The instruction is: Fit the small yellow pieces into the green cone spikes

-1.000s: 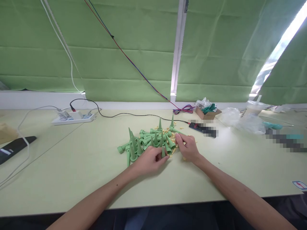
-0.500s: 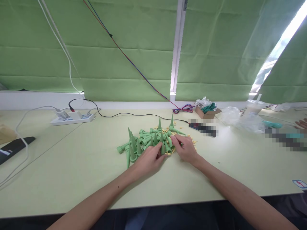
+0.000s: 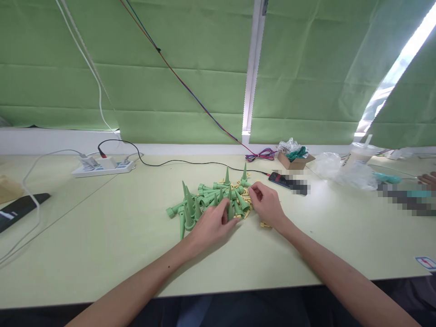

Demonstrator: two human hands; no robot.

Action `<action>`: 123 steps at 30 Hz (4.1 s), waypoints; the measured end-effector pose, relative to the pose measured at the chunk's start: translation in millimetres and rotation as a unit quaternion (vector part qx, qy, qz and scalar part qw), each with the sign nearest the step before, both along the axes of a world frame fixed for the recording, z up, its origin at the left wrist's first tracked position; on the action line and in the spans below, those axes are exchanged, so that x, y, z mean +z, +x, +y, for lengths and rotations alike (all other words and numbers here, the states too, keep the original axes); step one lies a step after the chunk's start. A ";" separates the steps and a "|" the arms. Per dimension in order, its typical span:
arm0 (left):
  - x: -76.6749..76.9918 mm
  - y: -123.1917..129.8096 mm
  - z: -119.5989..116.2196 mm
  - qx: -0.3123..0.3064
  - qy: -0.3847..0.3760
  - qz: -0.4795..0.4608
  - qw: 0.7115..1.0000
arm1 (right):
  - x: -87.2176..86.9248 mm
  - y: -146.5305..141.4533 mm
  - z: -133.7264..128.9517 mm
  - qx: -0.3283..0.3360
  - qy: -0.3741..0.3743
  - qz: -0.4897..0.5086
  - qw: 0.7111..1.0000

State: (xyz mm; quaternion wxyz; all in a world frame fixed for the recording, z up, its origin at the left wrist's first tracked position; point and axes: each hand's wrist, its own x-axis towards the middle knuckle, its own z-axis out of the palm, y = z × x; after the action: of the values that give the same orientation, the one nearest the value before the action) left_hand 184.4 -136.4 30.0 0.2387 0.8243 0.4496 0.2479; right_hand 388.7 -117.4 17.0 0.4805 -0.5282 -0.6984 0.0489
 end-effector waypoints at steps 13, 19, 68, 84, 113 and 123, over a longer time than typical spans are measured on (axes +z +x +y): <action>-0.6 -5.0 -4.2 -0.171 0.174 0.029 0.969 | -13.9 14.1 16.5 0.013 -0.110 -0.161 0.981; -3.6 -3.1 -6.0 -0.236 0.191 0.136 0.943 | -12.9 13.4 15.0 0.010 -0.128 -0.197 0.972; -4.6 -3.1 -3.9 -0.235 0.216 0.138 0.938 | -12.0 6.4 13.0 0.009 -0.105 -0.138 0.985; -9.8 -4.1 -0.4 -0.094 0.228 -0.045 0.968 | 11.7 -22.0 -23.6 0.161 0.120 0.037 0.979; -7.3 -3.6 0.3 -0.072 0.251 -0.098 0.960 | 6.3 -21.7 -24.2 0.184 0.076 0.041 0.979; -7.5 -2.8 1.4 -0.059 0.211 -0.120 0.968 | 5.6 -21.3 -24.3 0.195 0.082 0.021 0.977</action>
State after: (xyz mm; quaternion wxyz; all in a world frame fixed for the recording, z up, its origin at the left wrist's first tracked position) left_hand 181.7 -135.1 22.5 0.1260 0.8454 0.3053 0.4198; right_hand 367.3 -141.7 22.6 0.5179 -0.3393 -0.7795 0.0948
